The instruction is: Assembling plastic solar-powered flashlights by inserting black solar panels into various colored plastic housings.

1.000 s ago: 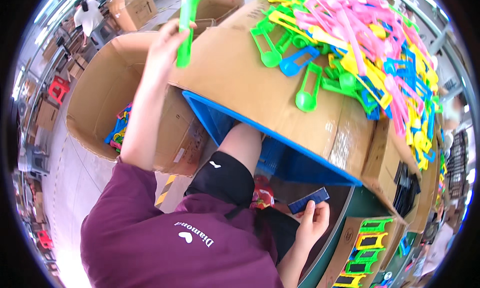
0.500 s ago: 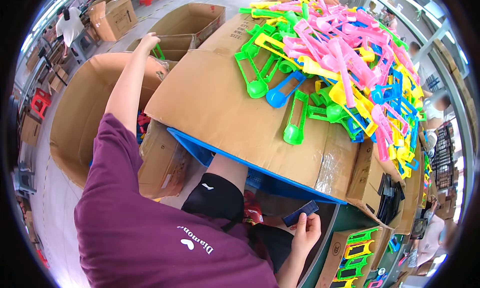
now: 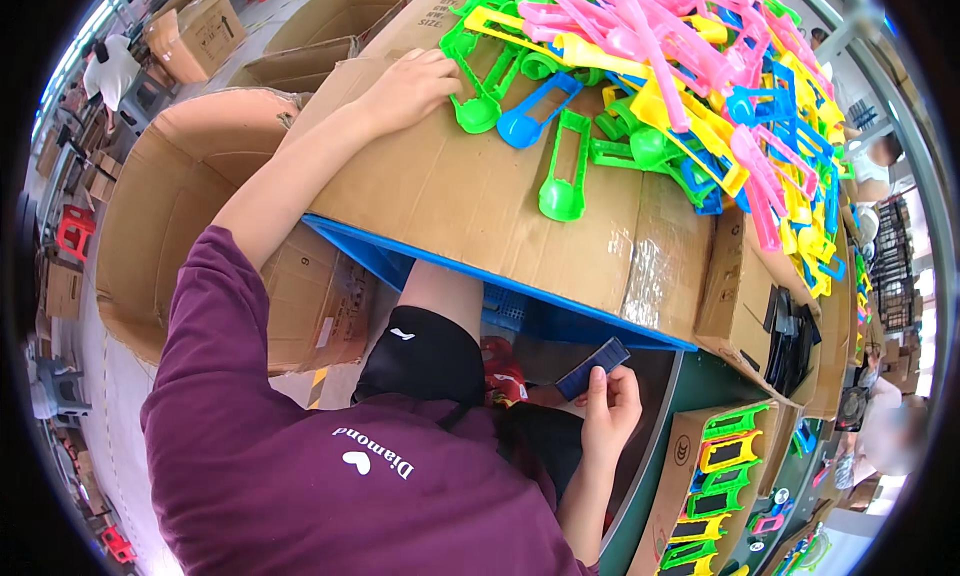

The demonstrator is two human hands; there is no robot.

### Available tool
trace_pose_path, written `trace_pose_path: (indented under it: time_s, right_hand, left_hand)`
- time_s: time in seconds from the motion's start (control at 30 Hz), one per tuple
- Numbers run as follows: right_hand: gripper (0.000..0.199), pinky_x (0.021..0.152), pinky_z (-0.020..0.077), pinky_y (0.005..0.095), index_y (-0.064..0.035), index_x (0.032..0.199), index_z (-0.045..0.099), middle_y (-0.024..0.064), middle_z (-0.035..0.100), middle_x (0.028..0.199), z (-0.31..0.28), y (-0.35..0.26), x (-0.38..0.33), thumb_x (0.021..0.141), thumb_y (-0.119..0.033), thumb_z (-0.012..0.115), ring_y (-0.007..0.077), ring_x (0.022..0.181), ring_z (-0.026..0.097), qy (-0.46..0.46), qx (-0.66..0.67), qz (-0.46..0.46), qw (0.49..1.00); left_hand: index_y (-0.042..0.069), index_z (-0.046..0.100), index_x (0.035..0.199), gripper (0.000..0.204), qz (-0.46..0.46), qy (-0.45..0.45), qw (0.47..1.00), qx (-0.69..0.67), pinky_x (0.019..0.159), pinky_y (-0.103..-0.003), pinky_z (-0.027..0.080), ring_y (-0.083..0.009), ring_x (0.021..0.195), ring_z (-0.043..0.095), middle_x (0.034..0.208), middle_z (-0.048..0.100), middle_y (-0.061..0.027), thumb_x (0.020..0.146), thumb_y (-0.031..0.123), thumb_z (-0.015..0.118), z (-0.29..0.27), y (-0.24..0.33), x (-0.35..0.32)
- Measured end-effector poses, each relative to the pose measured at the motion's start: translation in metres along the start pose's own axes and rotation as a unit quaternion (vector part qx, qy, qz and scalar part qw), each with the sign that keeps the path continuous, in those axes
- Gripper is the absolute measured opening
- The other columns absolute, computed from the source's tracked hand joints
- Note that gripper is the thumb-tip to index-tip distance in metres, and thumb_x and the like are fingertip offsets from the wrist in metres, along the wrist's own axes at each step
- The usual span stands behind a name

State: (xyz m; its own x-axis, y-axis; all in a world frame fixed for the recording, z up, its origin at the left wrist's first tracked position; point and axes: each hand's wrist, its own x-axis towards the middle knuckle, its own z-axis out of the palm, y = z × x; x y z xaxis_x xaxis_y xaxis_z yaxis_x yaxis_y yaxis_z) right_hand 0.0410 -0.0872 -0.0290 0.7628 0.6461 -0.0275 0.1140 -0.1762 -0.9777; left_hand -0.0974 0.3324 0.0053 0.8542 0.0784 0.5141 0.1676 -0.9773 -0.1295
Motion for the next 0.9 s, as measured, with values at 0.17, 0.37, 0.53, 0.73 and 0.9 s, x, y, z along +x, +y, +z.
trace_pose_path:
  time_s: [0.17,0.37,0.53,0.73,0.9]
  right_hand:
    - [0.011,0.046,0.0377,0.0167,-0.0027,0.08,0.05,0.0001,0.051,0.062,-0.017,0.013,-0.012,0.085,-0.012,0.053,0.0042,0.05,0.046,0.006,0.044,0.009,0.999]
    - [0.011,0.045,0.0371,0.0162,-0.0037,0.08,0.049,-0.0001,0.051,0.06,-0.019,0.011,-0.017,0.086,-0.013,0.052,0.0042,0.048,0.046,-0.003,0.104,-0.021,0.994]
    - [0.004,0.045,0.0381,0.0149,-0.0008,0.081,0.05,-0.0003,0.054,0.061,-0.004,-0.058,-0.026,0.083,-0.004,0.053,0.0027,0.049,0.047,-0.006,0.151,-0.111,0.982]
    - [0.011,0.043,0.0367,0.018,-0.001,0.076,0.051,0.0015,0.048,0.055,-0.005,-0.057,-0.034,0.077,-0.003,0.061,0.0045,0.046,0.044,0.002,-0.015,-0.188,0.982]
    - [0.01,0.044,0.0386,0.0181,-0.0009,0.077,0.051,0.0016,0.05,0.055,-0.015,-0.048,-0.048,0.078,-0.004,0.061,0.0052,0.047,0.049,0.009,-0.011,-0.153,0.988]
  left_hand:
    - [0.006,0.05,0.089,0.015,-0.124,0.051,0.977,-0.167,0.069,-0.031,0.039,-0.0161,0.079,0.048,0.078,0.048,-0.0031,0.083,0.02,0.049,-0.057,0.057,0.011]
    - [0.01,0.042,0.079,0.032,-0.412,0.078,0.671,-0.611,0.041,-0.018,0.023,-0.0038,0.047,0.029,0.058,0.032,0.0047,0.091,0.039,0.033,-0.103,0.173,0.014]
    - [0.008,0.039,0.084,0.031,-0.335,0.038,0.485,-0.807,0.038,-0.017,0.02,-0.0041,0.045,0.025,0.058,0.03,0.0027,0.091,0.037,0.032,-0.082,0.267,0.007]
    - [0.002,0.042,0.1,0.025,-0.279,0.052,0.608,-0.741,0.056,-0.016,0.032,-0.003,0.063,0.037,0.075,0.042,0.0024,0.093,0.024,0.032,-0.059,0.331,0.017]
    - [0.001,0.042,0.103,0.024,-0.234,0.001,0.629,-0.741,0.068,-0.019,0.035,-0.005,0.074,0.04,0.085,0.044,-0.0003,0.093,0.021,0.032,-0.051,0.344,0.013]
